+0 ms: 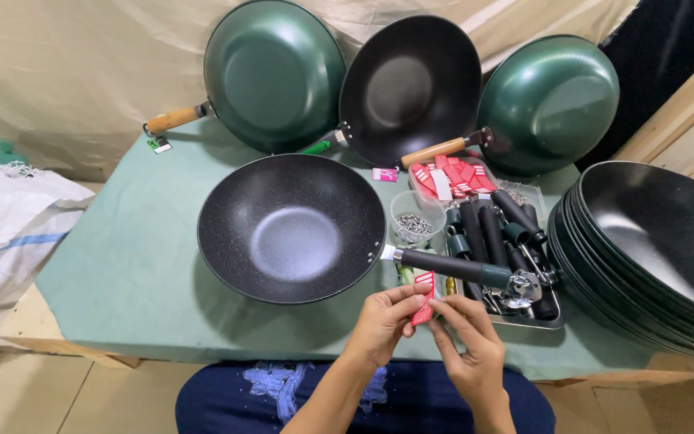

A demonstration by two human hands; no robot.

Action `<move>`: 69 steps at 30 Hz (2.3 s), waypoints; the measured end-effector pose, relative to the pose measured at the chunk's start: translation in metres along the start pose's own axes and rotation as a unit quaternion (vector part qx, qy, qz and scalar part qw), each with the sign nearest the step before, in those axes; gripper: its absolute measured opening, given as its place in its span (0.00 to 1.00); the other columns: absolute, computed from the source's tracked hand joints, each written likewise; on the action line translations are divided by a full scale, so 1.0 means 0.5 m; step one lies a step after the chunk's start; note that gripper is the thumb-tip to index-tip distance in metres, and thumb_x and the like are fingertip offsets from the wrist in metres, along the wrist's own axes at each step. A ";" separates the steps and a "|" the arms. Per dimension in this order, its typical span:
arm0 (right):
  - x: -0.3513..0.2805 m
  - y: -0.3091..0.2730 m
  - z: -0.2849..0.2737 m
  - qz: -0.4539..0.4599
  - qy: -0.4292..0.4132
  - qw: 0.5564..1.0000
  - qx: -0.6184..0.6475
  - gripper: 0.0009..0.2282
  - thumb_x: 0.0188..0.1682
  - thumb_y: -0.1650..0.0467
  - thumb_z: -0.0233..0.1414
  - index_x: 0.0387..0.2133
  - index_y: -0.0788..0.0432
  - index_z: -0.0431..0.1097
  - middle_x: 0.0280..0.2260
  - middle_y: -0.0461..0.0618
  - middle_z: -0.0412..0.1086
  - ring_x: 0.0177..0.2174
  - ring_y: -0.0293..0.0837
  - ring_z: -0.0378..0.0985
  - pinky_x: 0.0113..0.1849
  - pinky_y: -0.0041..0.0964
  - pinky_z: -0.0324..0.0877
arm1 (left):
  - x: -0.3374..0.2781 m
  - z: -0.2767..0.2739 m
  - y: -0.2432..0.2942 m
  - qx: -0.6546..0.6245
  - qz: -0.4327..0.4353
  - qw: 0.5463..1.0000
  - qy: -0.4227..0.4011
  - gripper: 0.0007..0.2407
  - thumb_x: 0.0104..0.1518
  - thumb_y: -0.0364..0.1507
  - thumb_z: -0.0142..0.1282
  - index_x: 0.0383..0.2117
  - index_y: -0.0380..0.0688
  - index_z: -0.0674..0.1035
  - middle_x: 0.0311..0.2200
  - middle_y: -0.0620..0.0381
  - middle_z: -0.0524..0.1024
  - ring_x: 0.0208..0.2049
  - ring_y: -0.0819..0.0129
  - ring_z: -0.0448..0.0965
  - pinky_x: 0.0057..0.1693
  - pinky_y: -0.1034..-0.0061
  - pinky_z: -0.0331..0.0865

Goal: Tightening a wok handle with a tool and then cleaning the wok using a cloth and cleaning solution.

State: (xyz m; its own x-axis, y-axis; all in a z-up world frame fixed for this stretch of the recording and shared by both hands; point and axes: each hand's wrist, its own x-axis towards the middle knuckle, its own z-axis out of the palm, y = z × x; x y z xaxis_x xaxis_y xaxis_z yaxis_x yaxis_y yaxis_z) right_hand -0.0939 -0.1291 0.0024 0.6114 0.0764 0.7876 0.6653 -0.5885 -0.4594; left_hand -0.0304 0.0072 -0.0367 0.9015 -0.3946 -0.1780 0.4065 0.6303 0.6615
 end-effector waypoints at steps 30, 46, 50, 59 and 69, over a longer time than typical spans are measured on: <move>0.050 0.131 0.068 0.267 0.103 0.870 0.402 0.10 0.52 0.82 0.49 0.44 0.77 0.74 0.37 0.67 0.76 0.37 0.52 0.82 0.45 0.46 0.78 | 0.106 -0.075 -0.083 0.145 0.087 0.980 0.104 0.08 0.57 0.25 0.63 0.39 0.31 0.81 0.22 0.50 0.80 0.13 0.73 0.76 0.23 0.81 0.76; 0.002 0.121 0.080 0.154 -0.032 0.987 -0.013 0.10 0.50 0.75 0.56 0.43 0.55 0.80 0.46 0.45 0.77 0.46 0.37 0.79 0.52 0.31 0.72 | 0.074 -0.062 -0.063 -0.019 0.029 0.995 0.098 0.06 0.60 0.25 0.58 0.39 0.39 0.75 0.18 0.60 0.65 0.19 0.78 0.68 0.44 0.69 0.84; -0.007 0.142 0.072 0.065 -0.072 0.994 -0.041 0.10 0.51 0.77 0.55 0.45 0.59 0.78 0.45 0.48 0.76 0.44 0.42 0.78 0.49 0.34 0.72 | 0.074 -0.056 -0.059 0.008 0.025 0.994 0.110 0.06 0.62 0.26 0.57 0.40 0.37 0.76 0.24 0.57 0.71 0.25 0.73 0.76 0.46 0.72 0.84; 0.009 0.142 0.061 0.034 -0.034 0.995 -0.090 0.10 0.51 0.79 0.54 0.44 0.61 0.78 0.41 0.51 0.73 0.41 0.44 0.76 0.47 0.36 0.72 | 0.117 -0.038 -0.050 0.109 0.125 0.980 0.111 0.08 0.63 0.26 0.55 0.44 0.35 0.77 0.22 0.53 0.76 0.25 0.74 0.78 0.43 0.78 0.84; 0.037 0.138 0.072 -0.082 -0.033 0.979 -0.182 0.05 0.50 0.74 0.59 0.39 0.59 0.76 0.37 0.48 0.73 0.34 0.48 0.71 0.39 0.43 0.64 | 0.153 -0.031 -0.051 0.175 0.133 0.969 0.109 0.04 0.65 0.26 0.51 0.41 0.42 0.77 0.22 0.57 0.76 0.20 0.77 0.68 0.30 0.81 0.68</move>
State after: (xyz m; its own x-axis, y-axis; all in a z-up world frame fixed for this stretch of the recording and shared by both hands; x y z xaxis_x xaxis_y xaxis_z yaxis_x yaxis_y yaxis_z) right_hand -0.0214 -0.1393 -0.0294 0.5442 0.2390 0.8042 0.5675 -0.8109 -0.1430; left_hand 0.0302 -0.0287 -0.0786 0.9931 -0.0741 -0.0908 0.1133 0.4099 0.9051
